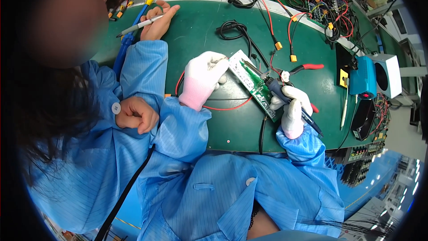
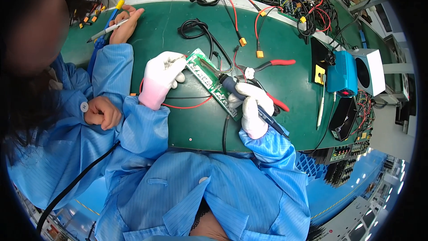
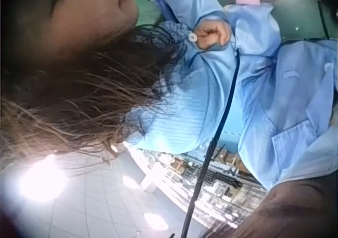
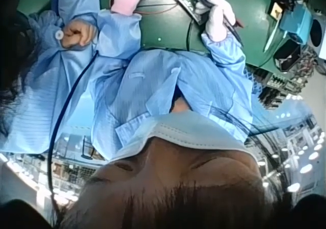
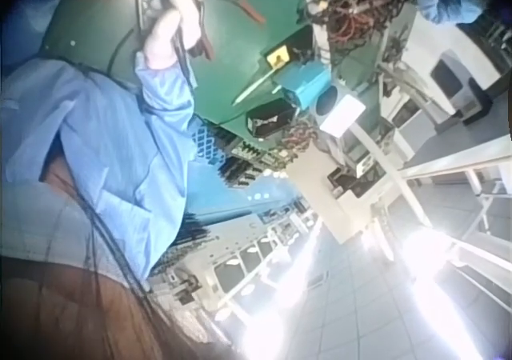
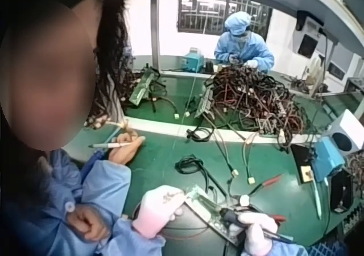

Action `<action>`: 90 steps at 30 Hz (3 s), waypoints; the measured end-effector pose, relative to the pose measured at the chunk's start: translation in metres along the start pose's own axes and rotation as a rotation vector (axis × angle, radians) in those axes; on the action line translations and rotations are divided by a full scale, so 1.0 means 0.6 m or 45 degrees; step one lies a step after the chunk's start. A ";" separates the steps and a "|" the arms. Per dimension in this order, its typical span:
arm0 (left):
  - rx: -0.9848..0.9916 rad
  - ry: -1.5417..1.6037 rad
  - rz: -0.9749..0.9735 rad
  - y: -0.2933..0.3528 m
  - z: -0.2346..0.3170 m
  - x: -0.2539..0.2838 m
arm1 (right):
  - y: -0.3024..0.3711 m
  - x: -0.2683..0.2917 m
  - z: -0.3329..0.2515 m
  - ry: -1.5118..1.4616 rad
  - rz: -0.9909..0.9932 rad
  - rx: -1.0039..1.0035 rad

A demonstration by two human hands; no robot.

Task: The person solders and assembles electronic components onto a circuit board with a soldering iron and hand tools, using pliers and wire cutters to manipulate the wires and components.

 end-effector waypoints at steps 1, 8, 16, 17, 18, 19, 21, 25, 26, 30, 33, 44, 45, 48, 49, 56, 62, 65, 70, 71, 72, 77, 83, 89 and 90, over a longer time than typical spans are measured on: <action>0.004 -0.016 0.004 0.001 0.003 -0.002 | 0.000 0.001 0.002 -0.004 0.021 0.005; -0.046 -0.063 0.015 -0.002 -0.005 0.002 | -0.001 0.000 -0.010 -0.069 0.115 0.157; 0.024 -0.255 0.087 -0.004 -0.004 -0.001 | -0.016 0.007 -0.020 -0.023 0.074 0.298; 0.018 -0.250 0.092 -0.002 -0.003 -0.002 | -0.018 0.007 -0.022 0.003 0.032 0.331; 0.011 -0.245 0.097 -0.001 -0.001 -0.002 | -0.019 0.007 -0.023 0.030 -0.009 0.365; 0.004 -0.239 0.102 0.000 0.000 -0.003 | -0.019 0.006 -0.025 0.058 -0.051 0.399; -0.002 -0.241 0.109 0.002 0.002 -0.005 | -0.019 0.004 -0.026 0.079 -0.089 0.432; 0.015 -0.257 0.125 0.003 0.002 -0.007 | -0.021 0.008 -0.025 0.069 -0.049 0.395; 0.015 -0.260 0.126 0.004 0.001 -0.007 | -0.021 0.009 -0.024 0.068 -0.041 0.386; -0.007 -0.197 0.108 0.005 -0.005 -0.009 | -0.021 0.013 -0.022 0.076 -0.009 0.353; 0.008 -0.200 0.111 0.006 -0.002 -0.007 | -0.022 0.011 -0.022 0.081 0.008 0.333; 0.014 -0.192 0.102 0.007 -0.002 -0.004 | -0.019 0.002 -0.026 0.131 0.037 0.267; 0.015 -0.196 0.099 0.007 -0.002 -0.004 | -0.019 0.001 -0.026 0.139 0.035 0.256; 0.023 -0.205 0.101 0.008 -0.001 -0.005 | -0.019 0.002 -0.027 0.166 0.033 0.225; 0.029 -0.211 0.103 0.008 -0.002 -0.005 | -0.019 0.002 -0.026 0.176 0.032 0.214; -0.001 -0.161 0.066 0.011 -0.002 -0.001 | -0.015 0.002 -0.021 0.210 0.040 0.213; -0.062 -0.086 0.018 0.017 -0.002 0.001 | -0.014 0.002 -0.025 0.220 0.028 0.232; -0.084 -0.059 0.045 0.036 0.004 0.017 | -0.013 -0.011 -0.030 0.151 -0.004 0.238; -0.092 -0.033 -0.059 0.007 -0.005 -0.017 | -0.016 0.005 -0.029 0.283 -0.026 0.331; -0.102 -0.024 -0.039 0.015 -0.001 -0.011 | -0.017 -0.002 -0.033 0.283 -0.068 0.361; -0.110 -0.018 -0.015 0.022 0.002 -0.005 | -0.019 -0.009 -0.037 0.286 -0.109 0.390; -0.127 0.033 0.014 0.029 0.003 -0.002 | -0.023 -0.027 -0.044 0.371 -0.260 0.525; -0.162 0.092 0.001 0.023 0.002 -0.010 | -0.017 -0.032 -0.048 0.604 -0.335 0.598; -0.203 0.116 -0.032 0.025 0.011 -0.016 | -0.015 -0.030 -0.040 0.695 -0.236 0.585; -0.207 0.116 -0.039 0.025 0.012 -0.018 | -0.017 -0.027 -0.039 0.673 -0.203 0.579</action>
Point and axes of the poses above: each hand's wrist, its own y-axis away from the middle knuckle, its own x-axis out of the back of the hand, z = x × y, the point moved 7 cm from there along -y, towards the middle knuckle, and after that the axes turned 6 degrees about y, right-handed, at the moved point
